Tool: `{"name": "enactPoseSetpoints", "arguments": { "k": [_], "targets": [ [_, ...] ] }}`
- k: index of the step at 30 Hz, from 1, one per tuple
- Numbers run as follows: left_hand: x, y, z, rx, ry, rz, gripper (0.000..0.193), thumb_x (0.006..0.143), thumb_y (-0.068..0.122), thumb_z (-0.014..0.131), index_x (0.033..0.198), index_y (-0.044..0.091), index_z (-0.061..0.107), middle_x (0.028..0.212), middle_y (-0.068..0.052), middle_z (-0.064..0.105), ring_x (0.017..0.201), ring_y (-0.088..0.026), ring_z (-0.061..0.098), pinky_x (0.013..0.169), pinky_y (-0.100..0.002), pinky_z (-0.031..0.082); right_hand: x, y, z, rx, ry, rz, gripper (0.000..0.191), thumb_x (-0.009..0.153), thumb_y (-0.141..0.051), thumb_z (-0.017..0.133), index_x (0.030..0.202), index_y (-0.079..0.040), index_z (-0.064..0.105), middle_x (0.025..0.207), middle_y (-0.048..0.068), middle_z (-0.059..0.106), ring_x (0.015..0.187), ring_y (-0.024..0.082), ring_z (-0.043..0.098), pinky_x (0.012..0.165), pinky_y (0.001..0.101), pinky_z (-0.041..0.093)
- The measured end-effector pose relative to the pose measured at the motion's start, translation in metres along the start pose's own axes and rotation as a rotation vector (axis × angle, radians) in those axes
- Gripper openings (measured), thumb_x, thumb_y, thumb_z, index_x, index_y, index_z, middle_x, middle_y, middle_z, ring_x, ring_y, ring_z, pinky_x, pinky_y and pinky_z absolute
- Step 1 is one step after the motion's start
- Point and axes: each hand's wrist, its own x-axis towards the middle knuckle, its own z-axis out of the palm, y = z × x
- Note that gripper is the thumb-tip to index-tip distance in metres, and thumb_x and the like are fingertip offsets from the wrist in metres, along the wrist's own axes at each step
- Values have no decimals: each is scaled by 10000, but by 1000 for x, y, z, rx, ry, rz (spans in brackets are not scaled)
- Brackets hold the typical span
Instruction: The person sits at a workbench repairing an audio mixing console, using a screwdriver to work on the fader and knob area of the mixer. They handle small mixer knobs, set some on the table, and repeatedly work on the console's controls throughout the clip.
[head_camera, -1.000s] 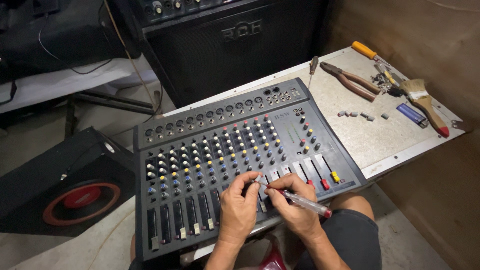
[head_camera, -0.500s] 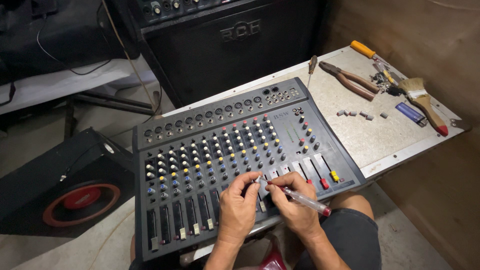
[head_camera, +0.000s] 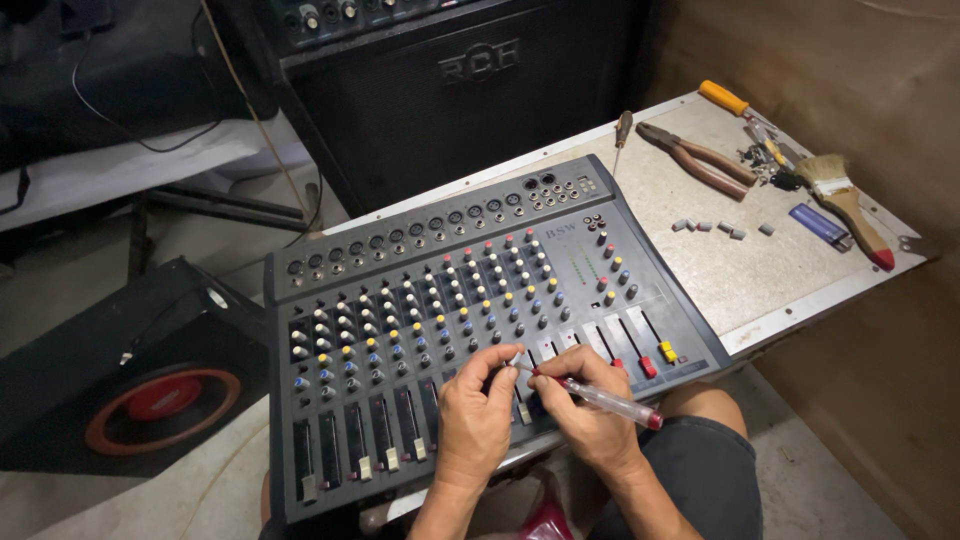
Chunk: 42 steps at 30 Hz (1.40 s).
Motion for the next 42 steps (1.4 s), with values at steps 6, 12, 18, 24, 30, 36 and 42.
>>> {"name": "enactPoseSetpoints", "arguments": {
  "k": [6, 12, 18, 24, 30, 36, 42],
  "targets": [
    [-1, 1, 0, 5, -6, -32, 219, 885, 57, 691, 1095, 46, 755, 931, -69, 809, 800, -119, 738, 732, -277, 578, 0, 1, 1, -39, 56, 69, 89, 830, -53, 761, 875, -15, 695, 700, 34, 736, 586, 64, 645, 533, 235, 505],
    [1, -6, 2, -36, 6, -142, 211, 903, 94, 700, 1099, 44, 762, 861, -51, 797, 741, -85, 670, 688, -266, 559, -2, 6, 1, 72, 88, 54, 100, 854, -49, 755, 889, 0, 675, 775, 57, 724, 641, 75, 648, 580, 233, 517],
    [2, -13, 3, -90, 16, -109, 202, 908, 86, 697, 1089, 21, 760, 884, -44, 799, 777, -72, 681, 712, -254, 564, -3, 8, -3, 60, 13, 49, 86, 847, -48, 751, 892, 0, 694, 780, 60, 734, 645, 87, 641, 579, 239, 499],
    [0, -10, 0, -69, 8, -104, 211, 897, 75, 707, 1096, 33, 763, 881, -52, 802, 777, -78, 694, 712, -256, 567, -3, 3, -1, 31, 4, 16, 78, 851, -50, 742, 893, -3, 695, 780, 57, 746, 648, 87, 655, 586, 239, 506],
    [1, -5, 0, -66, 3, -96, 214, 894, 71, 701, 1096, 38, 764, 896, -49, 808, 788, -76, 701, 710, -256, 568, -2, 2, -1, 64, -12, 34, 72, 854, -51, 727, 896, -6, 689, 790, 51, 770, 657, 81, 675, 592, 236, 517],
    [0, -3, -2, -55, -6, -101, 218, 892, 69, 700, 1097, 41, 768, 892, -49, 809, 784, -74, 699, 715, -253, 567, -2, 4, 0, 25, 15, 75, 81, 845, -57, 753, 882, -5, 703, 745, 57, 748, 612, 84, 631, 551, 237, 484],
    [0, -6, -1, -65, -19, -112, 209, 884, 75, 714, 1082, 37, 770, 881, -43, 805, 765, -68, 686, 702, -253, 564, -2, 5, 5, -1, 95, 57, 94, 858, -61, 738, 909, -4, 684, 781, 53, 756, 635, 86, 659, 574, 236, 522]
  ]
}}
